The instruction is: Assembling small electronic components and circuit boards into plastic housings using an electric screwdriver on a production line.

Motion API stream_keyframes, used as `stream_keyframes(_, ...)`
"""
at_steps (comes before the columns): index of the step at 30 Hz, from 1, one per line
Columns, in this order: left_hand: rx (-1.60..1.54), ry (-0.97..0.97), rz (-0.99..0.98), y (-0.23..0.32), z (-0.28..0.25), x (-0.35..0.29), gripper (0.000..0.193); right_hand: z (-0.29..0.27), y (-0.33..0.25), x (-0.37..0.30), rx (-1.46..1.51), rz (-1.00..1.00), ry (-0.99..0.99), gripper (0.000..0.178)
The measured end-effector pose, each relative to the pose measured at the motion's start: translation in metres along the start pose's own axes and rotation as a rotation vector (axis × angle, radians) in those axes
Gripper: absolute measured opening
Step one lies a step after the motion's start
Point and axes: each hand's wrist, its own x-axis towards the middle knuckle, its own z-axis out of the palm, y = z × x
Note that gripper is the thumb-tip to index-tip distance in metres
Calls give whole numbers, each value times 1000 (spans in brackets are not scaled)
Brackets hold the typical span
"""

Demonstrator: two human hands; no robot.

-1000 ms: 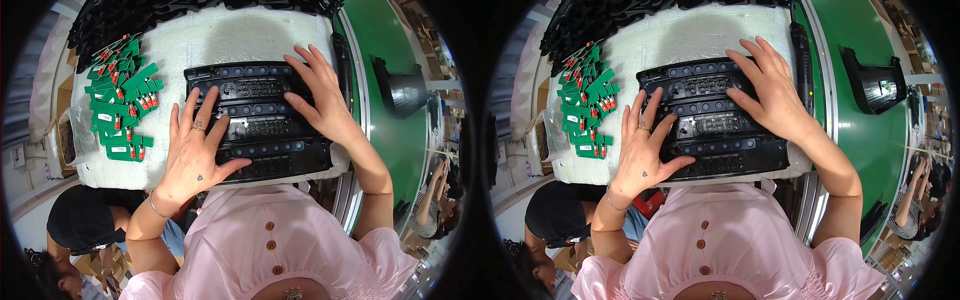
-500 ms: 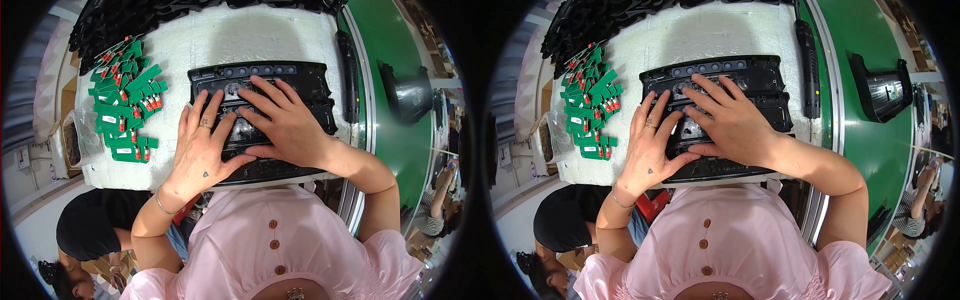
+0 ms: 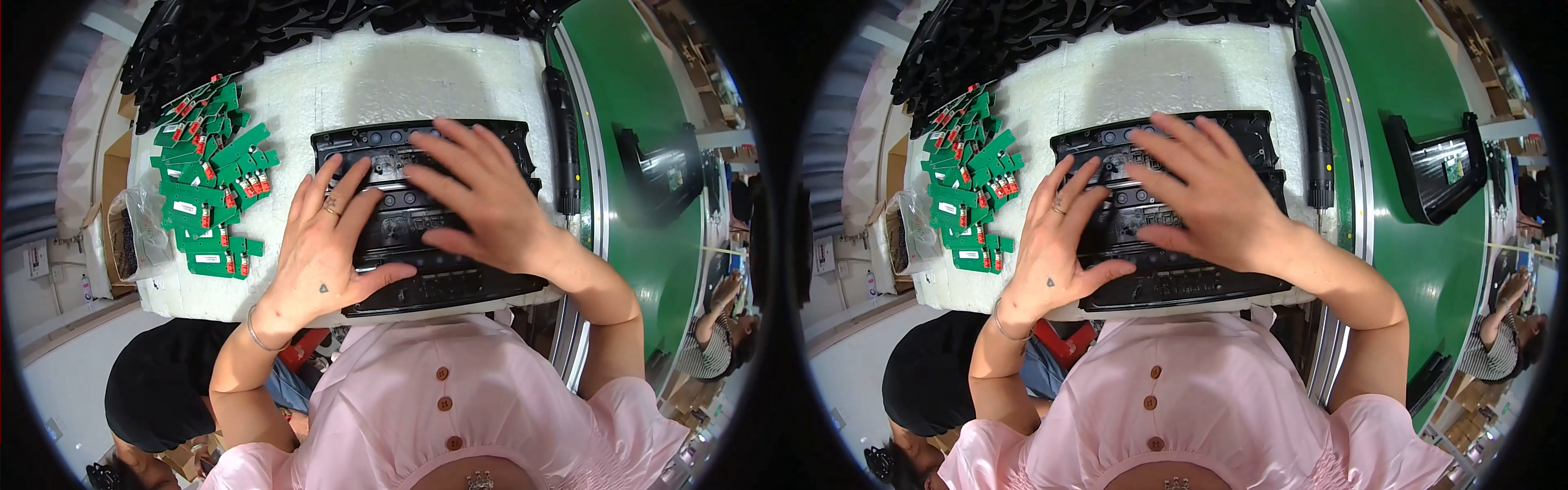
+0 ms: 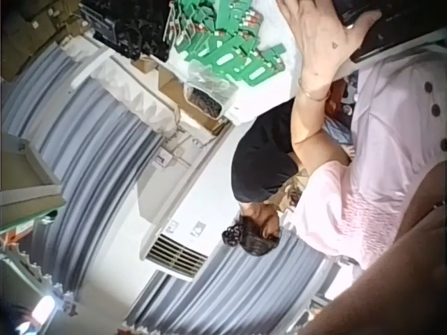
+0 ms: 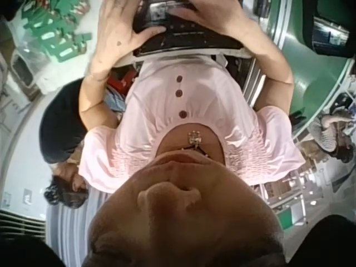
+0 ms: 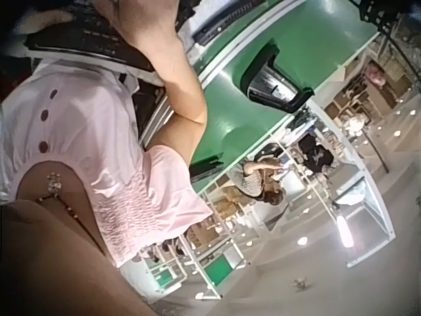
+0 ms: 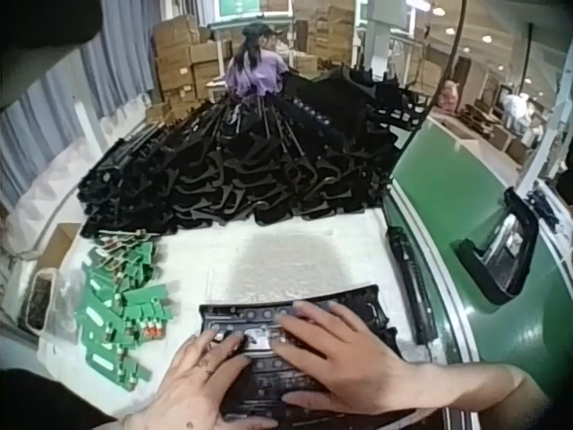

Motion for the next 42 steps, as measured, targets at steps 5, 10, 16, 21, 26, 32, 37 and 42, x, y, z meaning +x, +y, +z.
stream_keyframes(5, 24, 117, 55, -10, 1, 27, 65, -2, 10, 3, -24, 69, 82, 43)
stream_keyframes(10, 68, 91, 75, -12, 7, 30, 73, 12, 12, 5, 51, 57, 5, 42)
stream_keyframes(16, 93, 87, 86, -10, 10, 27, 72, 23, 7, 17, 25, -9, 64, 46)
stream_keyframes(21, -134, 162, 100, -32, 4, 19, 48, 16, 17, 9, 149, -2, 80, 47)
stream_keyframes(26, -494, 363, -195, -33, 5, 1, 41, -18, 34, -34, 53, 355, 279, 39)
stream_keyframes(32, -192, 176, -77, -15, 8, -15, 65, -10, 17, -67, 95, 483, 205, 47)
stream_keyframes(37, -424, 304, -175, -21, 21, -9, 76, -8, 25, -60, 213, 538, 365, 46)
stream_keyframes(42, -121, 124, -102, 9, 10, -18, 84, 5, 29, -65, 334, 605, 370, 47)
